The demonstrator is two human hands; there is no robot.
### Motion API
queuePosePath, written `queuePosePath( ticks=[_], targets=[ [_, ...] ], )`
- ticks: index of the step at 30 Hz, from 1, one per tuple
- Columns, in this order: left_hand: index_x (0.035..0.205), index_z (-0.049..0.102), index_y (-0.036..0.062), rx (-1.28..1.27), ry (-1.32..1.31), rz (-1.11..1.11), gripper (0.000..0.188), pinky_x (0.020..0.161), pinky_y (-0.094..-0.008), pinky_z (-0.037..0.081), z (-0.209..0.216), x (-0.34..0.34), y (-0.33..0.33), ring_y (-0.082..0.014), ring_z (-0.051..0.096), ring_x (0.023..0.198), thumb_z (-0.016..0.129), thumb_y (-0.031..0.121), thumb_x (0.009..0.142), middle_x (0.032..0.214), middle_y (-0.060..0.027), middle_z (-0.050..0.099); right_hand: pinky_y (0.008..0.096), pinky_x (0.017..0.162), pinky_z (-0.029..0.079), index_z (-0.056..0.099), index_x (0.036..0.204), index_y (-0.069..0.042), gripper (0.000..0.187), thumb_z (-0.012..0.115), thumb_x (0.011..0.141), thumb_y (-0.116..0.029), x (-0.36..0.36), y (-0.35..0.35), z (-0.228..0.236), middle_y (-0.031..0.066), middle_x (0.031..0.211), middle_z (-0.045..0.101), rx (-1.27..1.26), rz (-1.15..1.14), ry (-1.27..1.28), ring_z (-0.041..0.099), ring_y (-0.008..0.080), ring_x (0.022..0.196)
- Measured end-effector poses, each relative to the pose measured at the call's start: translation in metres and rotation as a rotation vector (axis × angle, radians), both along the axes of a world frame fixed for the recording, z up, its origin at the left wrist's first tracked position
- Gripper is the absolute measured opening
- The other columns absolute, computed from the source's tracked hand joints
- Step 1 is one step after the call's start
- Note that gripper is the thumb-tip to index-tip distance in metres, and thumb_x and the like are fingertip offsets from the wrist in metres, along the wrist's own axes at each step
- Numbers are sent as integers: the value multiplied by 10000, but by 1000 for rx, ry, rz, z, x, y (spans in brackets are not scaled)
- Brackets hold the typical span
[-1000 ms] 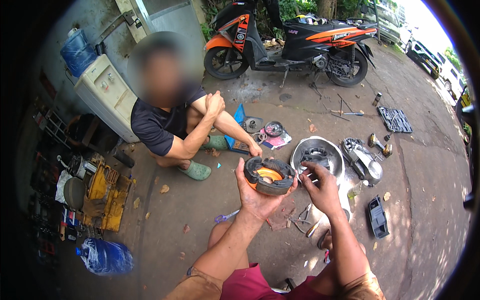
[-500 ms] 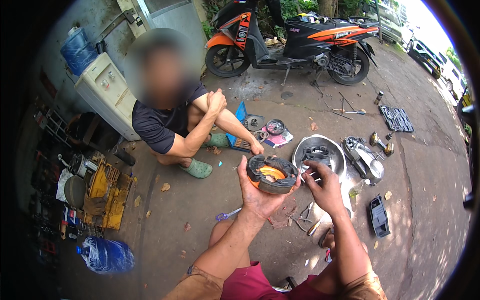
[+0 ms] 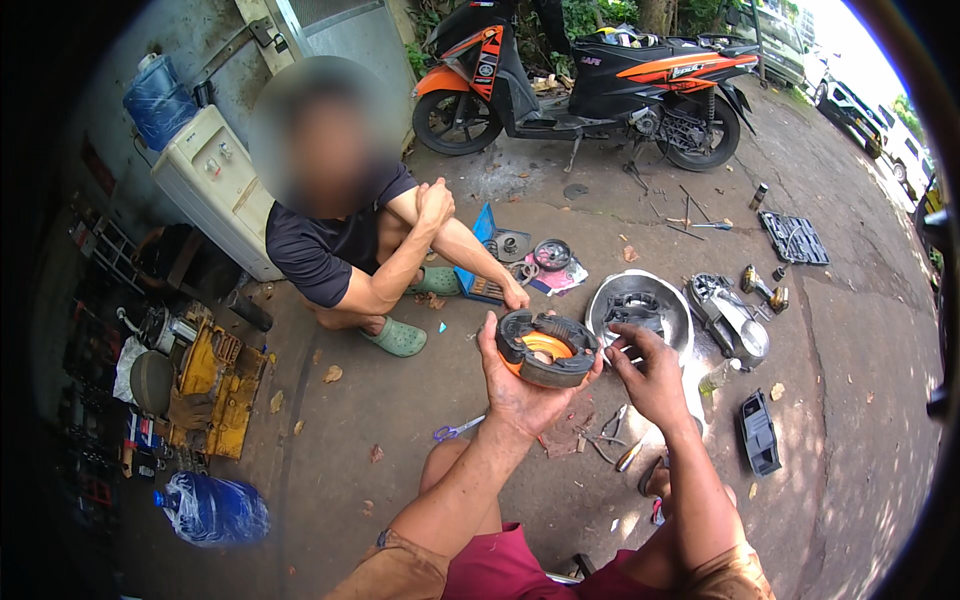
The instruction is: The person assembles a motorcycle clutch hub by placing clutch shoes and springs onto an orange hub. They handle each shoe and spring individually, fitting them into the hub while another person sits nearby.
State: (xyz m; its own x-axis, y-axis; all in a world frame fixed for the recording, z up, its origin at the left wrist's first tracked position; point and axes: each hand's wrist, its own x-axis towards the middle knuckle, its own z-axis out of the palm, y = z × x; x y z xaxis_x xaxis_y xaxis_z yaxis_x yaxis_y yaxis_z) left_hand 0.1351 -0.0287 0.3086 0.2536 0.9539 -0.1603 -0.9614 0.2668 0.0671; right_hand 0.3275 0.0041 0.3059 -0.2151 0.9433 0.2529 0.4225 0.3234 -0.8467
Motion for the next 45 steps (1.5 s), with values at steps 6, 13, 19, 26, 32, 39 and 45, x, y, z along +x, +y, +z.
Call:
queuePosePath(
  ticks=[6, 13, 19, 26, 32, 39, 45],
  targets=[
    [1363, 542, 150, 25, -41, -11, 801, 1077, -605, 392, 0, 0, 0, -480, 428, 1321, 534, 775, 863, 1360, -197, 543, 336, 724, 555, 686, 1212, -18, 327, 729, 899, -101, 2, 1, -2, 126, 986, 708, 8, 5, -6, 690, 221, 857],
    [1371, 538, 153, 32, -58, -16, 804, 1085, -607, 386, -3, -2, 0, -478, 423, 1328, 539, 775, 861, 1359, -206, 538, 305, 715, 558, 673, 1260, -28, 347, 714, 925, -107, 3, 1, -4, 98, 1011, 710, 0, 23, -24, 684, 161, 852],
    [1374, 542, 149, 16, -8, 6, 821, 1090, -606, 385, 0, -1, -1, -483, 413, 1341, 539, 785, 855, 1370, -225, 531, 333, 718, 567, 683, 1213, -13, 326, 727, 901, -96, 2, 0, -1, 129, 1001, 712, -11, 8, -2, 700, 220, 858],
    [1371, 540, 96, -43, 36, 10, 880, 1096, -598, 389, 5, 1, -3, -488, 402, 1347, 535, 802, 847, 1382, -259, 516, 349, 727, 572, 688, 1192, -7, 318, 733, 888, -91, 2, -1, 0, 145, 996, 712, 10, 2, 3, 706, 252, 866],
    [1368, 547, 117, -6, 5, -7, 864, 1093, -599, 391, 1, 1, -1, -481, 406, 1346, 523, 807, 849, 1376, -270, 520, 348, 727, 567, 689, 1189, -7, 318, 737, 885, -86, 4, 0, 0, 142, 1001, 710, -11, -2, 16, 702, 248, 862],
    [1328, 563, 139, 17, 16, -1, 811, 1071, -616, 401, -3, 2, 1, -475, 433, 1326, 515, 799, 859, 1345, -257, 541, 340, 710, 558, 689, 1193, -16, 318, 739, 887, -89, 5, 0, -1, 135, 997, 710, -9, -2, 1, 693, 238, 845],
    [1328, 555, 146, -2, 18, 4, 812, 1066, -615, 405, -3, 2, 0, -480, 445, 1310, 520, 803, 852, 1338, -256, 542, 339, 710, 558, 686, 1198, -16, 325, 742, 887, -93, 6, 0, -1, 132, 996, 712, -15, -2, 2, 692, 231, 846]
  ],
)
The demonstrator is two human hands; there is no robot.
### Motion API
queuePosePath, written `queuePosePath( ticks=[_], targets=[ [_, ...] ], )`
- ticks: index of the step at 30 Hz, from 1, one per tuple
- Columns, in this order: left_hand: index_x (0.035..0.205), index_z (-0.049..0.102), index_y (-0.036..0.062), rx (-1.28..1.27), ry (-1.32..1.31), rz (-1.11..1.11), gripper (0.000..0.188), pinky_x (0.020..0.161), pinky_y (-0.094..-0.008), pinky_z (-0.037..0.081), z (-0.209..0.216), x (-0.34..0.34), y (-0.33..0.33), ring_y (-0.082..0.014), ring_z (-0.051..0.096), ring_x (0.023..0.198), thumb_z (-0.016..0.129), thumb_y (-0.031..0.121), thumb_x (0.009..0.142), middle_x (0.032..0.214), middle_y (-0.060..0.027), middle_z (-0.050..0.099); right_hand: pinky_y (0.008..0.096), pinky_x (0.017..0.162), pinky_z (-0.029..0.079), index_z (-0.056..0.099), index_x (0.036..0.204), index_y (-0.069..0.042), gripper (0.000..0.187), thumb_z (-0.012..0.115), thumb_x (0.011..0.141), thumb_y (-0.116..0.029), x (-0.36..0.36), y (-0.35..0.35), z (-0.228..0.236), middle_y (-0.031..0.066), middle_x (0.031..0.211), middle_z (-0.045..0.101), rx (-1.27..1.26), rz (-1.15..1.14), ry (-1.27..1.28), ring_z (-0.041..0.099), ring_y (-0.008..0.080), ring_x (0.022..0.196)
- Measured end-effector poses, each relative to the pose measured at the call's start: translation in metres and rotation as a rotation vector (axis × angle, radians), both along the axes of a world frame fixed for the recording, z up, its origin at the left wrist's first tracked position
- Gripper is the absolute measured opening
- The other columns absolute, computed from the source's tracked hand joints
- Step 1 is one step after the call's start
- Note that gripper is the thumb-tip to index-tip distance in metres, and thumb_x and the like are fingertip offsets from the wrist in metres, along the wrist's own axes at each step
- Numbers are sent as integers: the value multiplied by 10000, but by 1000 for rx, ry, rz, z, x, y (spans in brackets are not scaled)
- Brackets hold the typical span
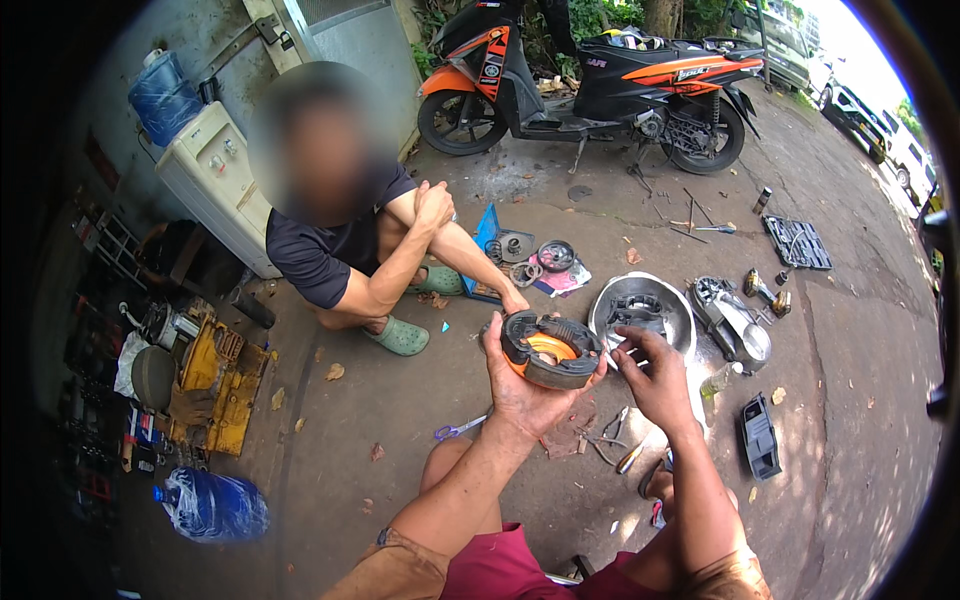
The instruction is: The person assembles a motorcycle clutch hub by placing clutch shoes and springs onto an orange hub. They handle each shoe and spring individually, fitting them into the hub while another person sits nearby.
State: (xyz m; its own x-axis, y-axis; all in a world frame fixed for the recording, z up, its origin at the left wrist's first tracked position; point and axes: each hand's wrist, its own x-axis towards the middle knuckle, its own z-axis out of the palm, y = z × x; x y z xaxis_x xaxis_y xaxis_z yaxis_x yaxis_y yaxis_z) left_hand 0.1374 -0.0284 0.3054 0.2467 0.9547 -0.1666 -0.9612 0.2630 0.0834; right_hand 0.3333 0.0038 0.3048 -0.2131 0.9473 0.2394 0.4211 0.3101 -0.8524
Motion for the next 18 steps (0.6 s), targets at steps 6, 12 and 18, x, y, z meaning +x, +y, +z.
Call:
queuePosePath(
  ticks=[6, 12, 18],
  targets=[
    [1331, 557, 144, 45, -24, -12, 810, 1060, -605, 406, -1, -1, 1, -484, 445, 1304, 537, 792, 845, 1336, -236, 548, 338, 730, 563, 689, 1196, -15, 323, 743, 888, -97, 1, 0, -3, 135, 997, 714, -13, -3, 22, 701, 234, 867],
    [1341, 556, 143, 27, -64, -25, 810, 1056, -595, 405, -2, -2, 0, -478, 448, 1294, 541, 783, 845, 1335, -227, 553, 336, 732, 565, 691, 1194, -14, 321, 741, 889, -98, 0, 0, -4, 142, 1000, 715, 2, 2, 20, 703, 235, 869],
    [1359, 542, 130, 10, -32, -16, 823, 1061, -605, 402, 3, -3, 0, -486, 431, 1317, 521, 785, 861, 1339, -223, 551, 335, 730, 564, 690, 1189, -12, 311, 734, 894, -96, -1, 0, 0, 140, 975, 709, 14, 5, 8, 701, 229, 854]
  ],
)
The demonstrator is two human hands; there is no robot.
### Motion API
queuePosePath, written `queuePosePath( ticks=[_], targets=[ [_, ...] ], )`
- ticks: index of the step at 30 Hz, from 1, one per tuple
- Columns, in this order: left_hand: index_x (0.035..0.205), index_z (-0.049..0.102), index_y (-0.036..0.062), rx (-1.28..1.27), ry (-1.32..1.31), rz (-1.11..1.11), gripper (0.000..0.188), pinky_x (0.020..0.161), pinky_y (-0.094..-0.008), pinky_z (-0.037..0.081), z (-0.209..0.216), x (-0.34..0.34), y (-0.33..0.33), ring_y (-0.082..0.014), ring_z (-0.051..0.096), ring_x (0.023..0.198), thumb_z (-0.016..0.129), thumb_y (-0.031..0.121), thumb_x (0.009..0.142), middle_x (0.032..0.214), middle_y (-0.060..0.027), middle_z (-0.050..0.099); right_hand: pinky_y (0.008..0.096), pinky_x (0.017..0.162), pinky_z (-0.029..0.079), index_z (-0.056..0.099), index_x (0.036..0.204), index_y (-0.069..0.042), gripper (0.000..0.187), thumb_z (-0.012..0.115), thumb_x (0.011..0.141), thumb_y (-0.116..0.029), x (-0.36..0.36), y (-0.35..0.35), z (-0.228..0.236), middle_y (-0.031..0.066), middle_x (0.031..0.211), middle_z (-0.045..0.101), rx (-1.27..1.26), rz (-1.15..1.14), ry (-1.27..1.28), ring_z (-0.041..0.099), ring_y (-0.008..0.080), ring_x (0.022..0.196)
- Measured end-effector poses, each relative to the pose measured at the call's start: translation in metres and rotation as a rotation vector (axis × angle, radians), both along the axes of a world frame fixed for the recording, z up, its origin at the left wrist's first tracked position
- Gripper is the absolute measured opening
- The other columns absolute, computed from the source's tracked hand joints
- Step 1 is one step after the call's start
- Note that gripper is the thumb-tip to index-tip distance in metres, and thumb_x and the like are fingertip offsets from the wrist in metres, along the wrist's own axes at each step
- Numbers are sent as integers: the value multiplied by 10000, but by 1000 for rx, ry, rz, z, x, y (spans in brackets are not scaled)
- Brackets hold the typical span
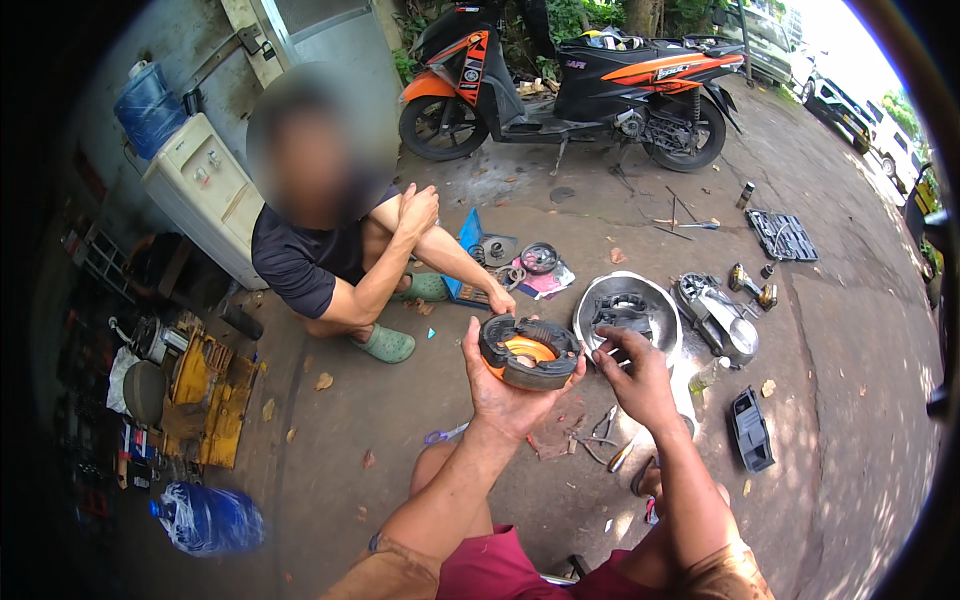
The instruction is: The person assembles a motorcycle clutch hub by placing clutch shoes and springs onto an orange hub. They handle each shoe and spring individually, fitting them into the hub while another person sits nearby.
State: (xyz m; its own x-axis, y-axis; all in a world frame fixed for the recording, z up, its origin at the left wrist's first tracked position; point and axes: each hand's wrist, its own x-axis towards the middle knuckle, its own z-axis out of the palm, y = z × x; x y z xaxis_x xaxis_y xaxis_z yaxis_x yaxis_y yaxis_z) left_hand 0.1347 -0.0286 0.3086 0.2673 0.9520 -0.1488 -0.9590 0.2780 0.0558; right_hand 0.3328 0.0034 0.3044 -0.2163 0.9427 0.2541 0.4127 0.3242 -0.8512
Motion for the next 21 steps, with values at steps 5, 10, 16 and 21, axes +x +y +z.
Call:
queuePosePath(
  ticks=[5, 10, 16, 21],
  targets=[
    [1247, 566, 242, 40, 92, 71, 587, 989, -666, 438, 8, 2, -2, -348, 579, 1199, 497, 724, 919, 1242, -46, 624, 334, 727, 559, 666, 1229, -10, 342, 732, 909, -111, -3, -2, 2, 129, 942, 701, -19, -27, 71, 692, 211, 832],
    [1363, 495, 215, 205, 244, 37, 695, 968, -657, 475, 16, 1, -5, -378, 604, 1205, 413, 756, 935, 1311, -112, 613, 339, 736, 558, 643, 1258, 1, 377, 742, 917, -128, -7, -3, 5, 122, 946, 699, -15, -36, 107, 692, 202, 840],
    [1503, 408, 132, 201, 275, -17, 888, 980, -641, 483, 15, 1, -2, -455, 554, 1272, 349, 799, 919, 1383, -193, 570, 327, 731, 562, 653, 1238, -2, 351, 729, 903, -78, -14, -1, 10, 125, 965, 699, 27, -34, 80, 697, 203, 844],
    [1499, 419, 142, 215, 225, -35, 898, 989, -636, 478, 14, -1, -2, -449, 537, 1297, 369, 811, 902, 1412, -201, 550, 307, 707, 559, 650, 1235, 2, 336, 703, 904, -13, -19, 2, 13, 103, 961, 697, 50, -57, 123, 692, 162, 815]
  ],
)
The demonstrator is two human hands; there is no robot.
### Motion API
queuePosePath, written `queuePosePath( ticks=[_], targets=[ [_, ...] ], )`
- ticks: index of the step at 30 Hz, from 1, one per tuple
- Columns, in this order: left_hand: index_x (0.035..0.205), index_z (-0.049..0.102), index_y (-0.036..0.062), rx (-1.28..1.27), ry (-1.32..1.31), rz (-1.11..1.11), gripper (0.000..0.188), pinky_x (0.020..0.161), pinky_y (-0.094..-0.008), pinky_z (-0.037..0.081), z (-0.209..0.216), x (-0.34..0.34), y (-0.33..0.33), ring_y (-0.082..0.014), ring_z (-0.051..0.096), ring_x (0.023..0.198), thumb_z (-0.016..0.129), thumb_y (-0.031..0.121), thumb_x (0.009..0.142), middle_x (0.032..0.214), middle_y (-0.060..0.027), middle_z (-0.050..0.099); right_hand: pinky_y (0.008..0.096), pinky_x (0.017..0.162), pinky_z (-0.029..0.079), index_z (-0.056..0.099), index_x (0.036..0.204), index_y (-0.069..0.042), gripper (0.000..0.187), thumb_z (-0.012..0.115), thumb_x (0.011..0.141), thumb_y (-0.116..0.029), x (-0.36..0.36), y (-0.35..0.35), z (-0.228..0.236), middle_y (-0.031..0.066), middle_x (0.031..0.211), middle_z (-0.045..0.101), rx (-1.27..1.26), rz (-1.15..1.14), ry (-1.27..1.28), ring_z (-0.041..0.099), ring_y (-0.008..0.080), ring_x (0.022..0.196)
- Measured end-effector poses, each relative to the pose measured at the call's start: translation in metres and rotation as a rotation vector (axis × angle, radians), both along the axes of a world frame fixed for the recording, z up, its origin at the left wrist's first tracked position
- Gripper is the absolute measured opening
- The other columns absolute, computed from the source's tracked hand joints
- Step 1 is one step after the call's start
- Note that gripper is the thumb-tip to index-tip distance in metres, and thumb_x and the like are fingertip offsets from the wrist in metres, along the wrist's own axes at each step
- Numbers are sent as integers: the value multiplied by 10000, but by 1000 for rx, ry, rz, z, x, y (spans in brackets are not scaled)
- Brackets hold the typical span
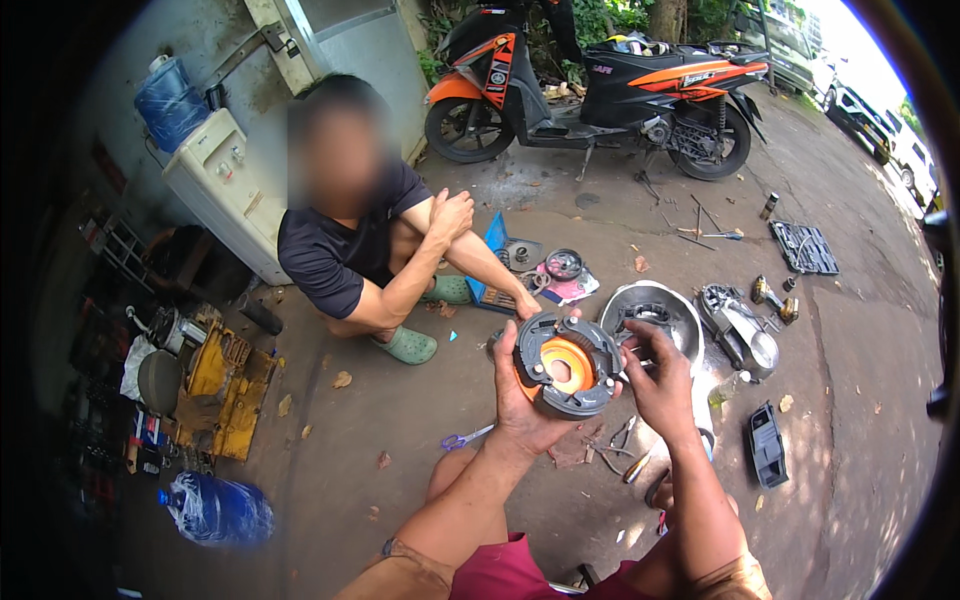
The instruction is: The person assembles a motorcycle clutch hub by placing clutch shoes and springs onto an orange hub. They handle each shoe and spring individually, fitting them into the hub while another person sits nearby.
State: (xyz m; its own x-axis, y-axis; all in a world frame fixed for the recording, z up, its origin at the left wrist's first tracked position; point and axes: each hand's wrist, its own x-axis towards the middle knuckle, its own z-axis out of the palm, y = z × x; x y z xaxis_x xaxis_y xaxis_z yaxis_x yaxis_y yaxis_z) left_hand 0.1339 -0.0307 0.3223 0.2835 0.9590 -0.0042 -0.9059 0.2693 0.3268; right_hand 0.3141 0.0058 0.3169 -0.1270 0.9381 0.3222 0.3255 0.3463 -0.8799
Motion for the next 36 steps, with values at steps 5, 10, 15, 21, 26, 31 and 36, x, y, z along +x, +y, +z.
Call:
queuePosePath(
  ticks=[5, 10, 15, 21, 26, 31, 36],
  targets=[
    [1486, 436, 149, 15, -47, -4, 887, 997, -621, 474, -2, -3, 1, -451, 541, 1290, 376, 813, 902, 1397, -209, 561, 295, 791, 548, 635, 1269, 0, 342, 660, 928, 8, 1, 3, -3, 53, 958, 686, -22, 19, 1, 656, 119, 845],
    [1484, 438, 148, 13, -61, 8, 879, 997, -620, 475, -3, -6, -1, -455, 548, 1279, 377, 809, 908, 1382, -208, 573, 300, 747, 554, 650, 1231, 12, 318, 686, 916, -12, -1, 4, -11, 87, 947, 698, -18, 12, -30, 685, 150, 828],
    [1496, 413, 144, 6, -38, 19, 881, 994, -630, 477, -2, -4, -1, -471, 528, 1295, 385, 802, 911, 1386, -204, 566, 297, 750, 552, 647, 1237, 13, 319, 690, 922, -21, 1, 5, -14, 86, 957, 695, -34, 16, -7, 680, 146, 838],
    [1512, 391, 148, 18, -31, 11, 896, 1002, -636, 470, -1, -3, -1, -472, 509, 1316, 377, 809, 907, 1396, -193, 558, 325, 765, 556, 647, 1234, 18, 331, 705, 912, -36, 1, 5, -13, 113, 951, 714, 3, -13, 35, 693, 176, 836],
    [1524, 384, 159, -5, -52, -17, 905, 1022, -629, 459, 0, -3, -4, -470, 490, 1337, 364, 818, 904, 1414, -191, 546, 331, 783, 554, 632, 1256, 17, 359, 711, 912, -42, 2, 3, -10, 117, 955, 716, -19, -16, 55, 689, 176, 853],
    [1524, 385, 167, -12, 8, -11, 906, 1063, -631, 431, 7, 0, -5, -484, 460, 1363, 362, 824, 901, 1464, -209, 500, 332, 785, 555, 634, 1259, 8, 362, 718, 912, -50, 4, 1, -9, 117, 955, 716, 21, -22, 37, 687, 176, 856],
    [1529, 376, 166, -5, 0, 5, 898, 1114, -658, 369, 15, 7, -5, -507, 395, 1411, 363, 814, 907, 1526, -230, 426, 326, 776, 554, 635, 1264, 0, 362, 728, 922, -75, 5, 0, -9, 97, 940, 707, 11, -36, 59, 670, 156, 845]
  ],
)
